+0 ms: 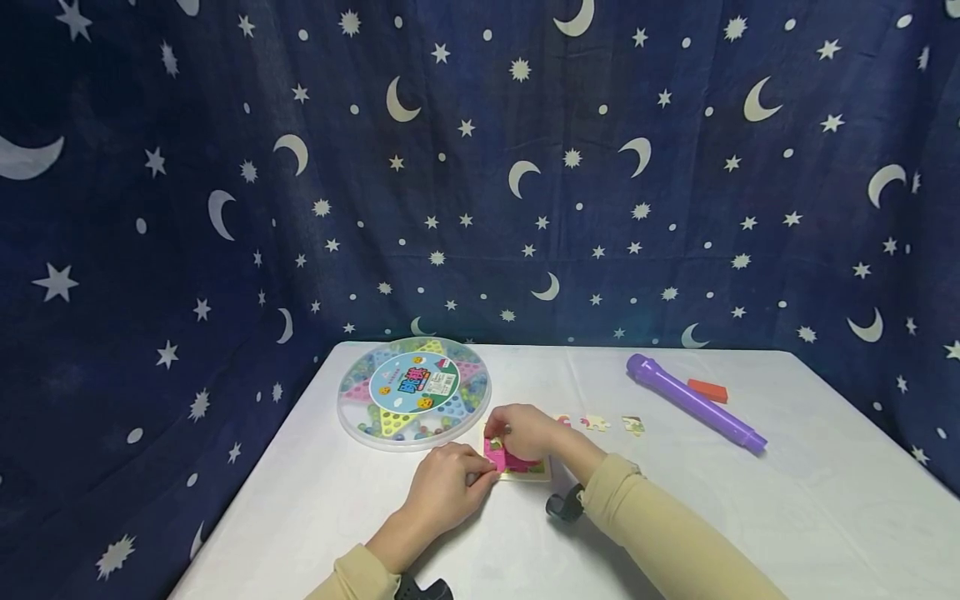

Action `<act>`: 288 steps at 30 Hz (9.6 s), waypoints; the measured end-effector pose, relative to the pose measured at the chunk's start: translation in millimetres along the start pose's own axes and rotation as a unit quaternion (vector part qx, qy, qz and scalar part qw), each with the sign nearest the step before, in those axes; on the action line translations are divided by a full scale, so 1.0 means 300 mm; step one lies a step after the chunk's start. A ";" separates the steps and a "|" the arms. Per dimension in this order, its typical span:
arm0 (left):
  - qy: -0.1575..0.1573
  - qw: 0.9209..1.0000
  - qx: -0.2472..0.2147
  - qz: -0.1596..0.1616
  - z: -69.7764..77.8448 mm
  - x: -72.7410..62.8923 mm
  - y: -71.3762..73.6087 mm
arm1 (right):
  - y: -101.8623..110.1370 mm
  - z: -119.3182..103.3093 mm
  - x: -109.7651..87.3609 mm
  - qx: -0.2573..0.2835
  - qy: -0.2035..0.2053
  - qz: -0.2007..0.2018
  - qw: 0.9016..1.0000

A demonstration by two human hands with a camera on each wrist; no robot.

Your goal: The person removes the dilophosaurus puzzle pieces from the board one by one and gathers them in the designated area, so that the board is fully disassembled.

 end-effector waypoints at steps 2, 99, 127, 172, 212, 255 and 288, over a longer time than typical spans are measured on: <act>-0.001 1.000 0.000 -0.001 0.003 0.000 -0.001 | 0.003 0.003 0.000 0.003 -0.001 0.003 1.000; -0.020 0.990 0.018 -0.138 0.037 -0.021 -0.081 | 0.120 0.158 -0.081 0.024 -0.015 0.062 0.998; -0.017 0.990 0.017 -0.142 0.032 -0.029 -0.094 | 0.057 0.113 -0.058 -0.007 -0.036 0.000 0.999; -0.006 0.989 0.010 -0.146 0.029 -0.029 -0.089 | 0.138 0.238 -0.109 0.164 -0.065 0.049 0.983; -0.011 0.992 -0.002 -0.126 0.031 -0.031 -0.082 | 0.267 0.508 -0.302 0.084 -0.106 0.096 0.986; -0.039 0.987 0.043 -0.150 0.060 -0.039 -0.096 | 0.132 0.182 -0.121 0.031 -0.033 0.047 0.998; -0.052 0.986 0.060 -0.144 0.072 -0.032 -0.089 | 0.104 0.141 -0.116 0.000 -0.008 0.062 0.998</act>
Point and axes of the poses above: each hand's wrist, its own x-axis towards the middle knuckle, its own y-axis out of the back of the hand, z = x × y, the point moved 10 cm from there along x, towards the middle knuckle, and after that the axes turned 9 degrees about z, right-handed, at the moved point
